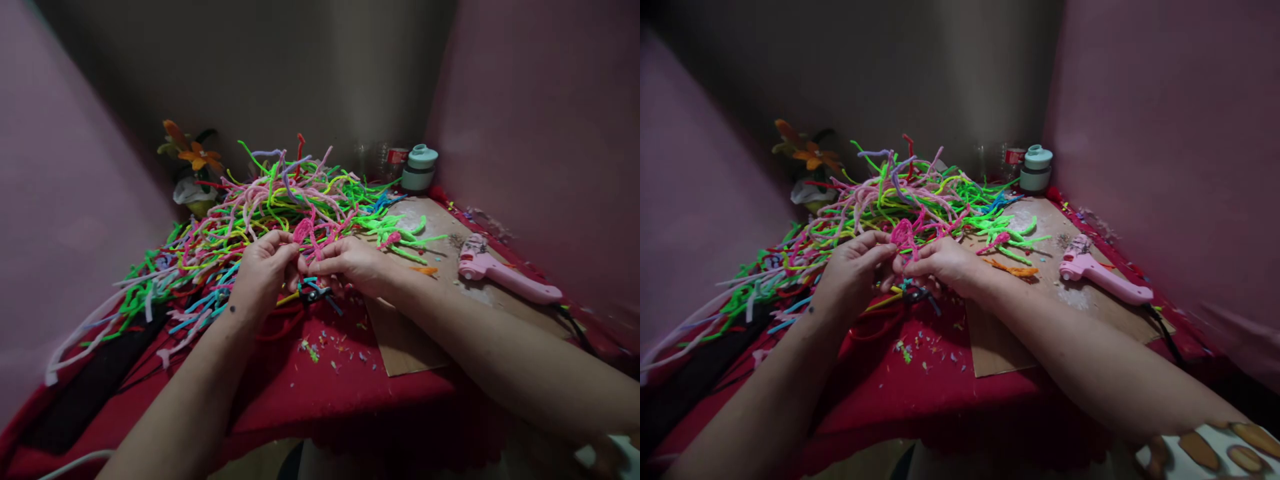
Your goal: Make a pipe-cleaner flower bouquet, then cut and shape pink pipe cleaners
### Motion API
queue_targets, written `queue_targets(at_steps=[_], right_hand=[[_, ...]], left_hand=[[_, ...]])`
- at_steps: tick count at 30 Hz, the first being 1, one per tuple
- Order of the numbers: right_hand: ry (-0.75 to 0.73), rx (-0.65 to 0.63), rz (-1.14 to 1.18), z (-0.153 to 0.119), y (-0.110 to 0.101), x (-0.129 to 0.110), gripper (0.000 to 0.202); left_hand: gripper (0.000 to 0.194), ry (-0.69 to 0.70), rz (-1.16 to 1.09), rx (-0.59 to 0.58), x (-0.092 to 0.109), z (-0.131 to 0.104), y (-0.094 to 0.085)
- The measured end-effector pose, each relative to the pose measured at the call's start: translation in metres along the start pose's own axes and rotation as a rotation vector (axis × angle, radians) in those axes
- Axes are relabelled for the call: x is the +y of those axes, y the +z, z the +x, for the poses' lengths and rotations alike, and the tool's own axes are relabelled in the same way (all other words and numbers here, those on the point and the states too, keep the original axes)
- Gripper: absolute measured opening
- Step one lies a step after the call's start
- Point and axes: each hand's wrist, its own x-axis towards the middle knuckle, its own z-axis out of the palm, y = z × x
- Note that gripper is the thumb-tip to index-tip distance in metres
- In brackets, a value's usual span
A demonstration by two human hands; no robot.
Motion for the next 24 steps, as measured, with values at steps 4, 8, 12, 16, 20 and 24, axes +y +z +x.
queue_targets(at_steps=[4,8,12,16,20,24], right_hand=[[-0.086,0.027,0.242,0.003,-0.001,0.005,0.012],[-0.22,0.173,0.303,0.005,0.002,0.004,0.014],[-0.28,0.307,0.23,0.003,0.005,0.001,0.016],[-0.349,0.358,0.127,0.003,0.005,0.001,0.016],[-0.371,0.365,0.069,0.004,0.004,0.003,0.015],[-0.37,0.38,0.035,0.004,0.005,0.004,0.012]], left_hand=[[0.007,0.007,0.008,-0.004,-0.001,0.0,-0.001],[0.006,0.031,0.059,-0.018,-0.001,-0.003,0.002],[0.008,0.049,0.129,-0.049,-0.002,-0.007,0.009],[0.008,0.07,0.176,-0.054,-0.002,-0.011,0.015],[0.01,0.076,0.197,-0.049,-0.004,-0.012,0.016],[0.008,0.096,0.213,-0.064,-0.007,-0.011,0.013]])
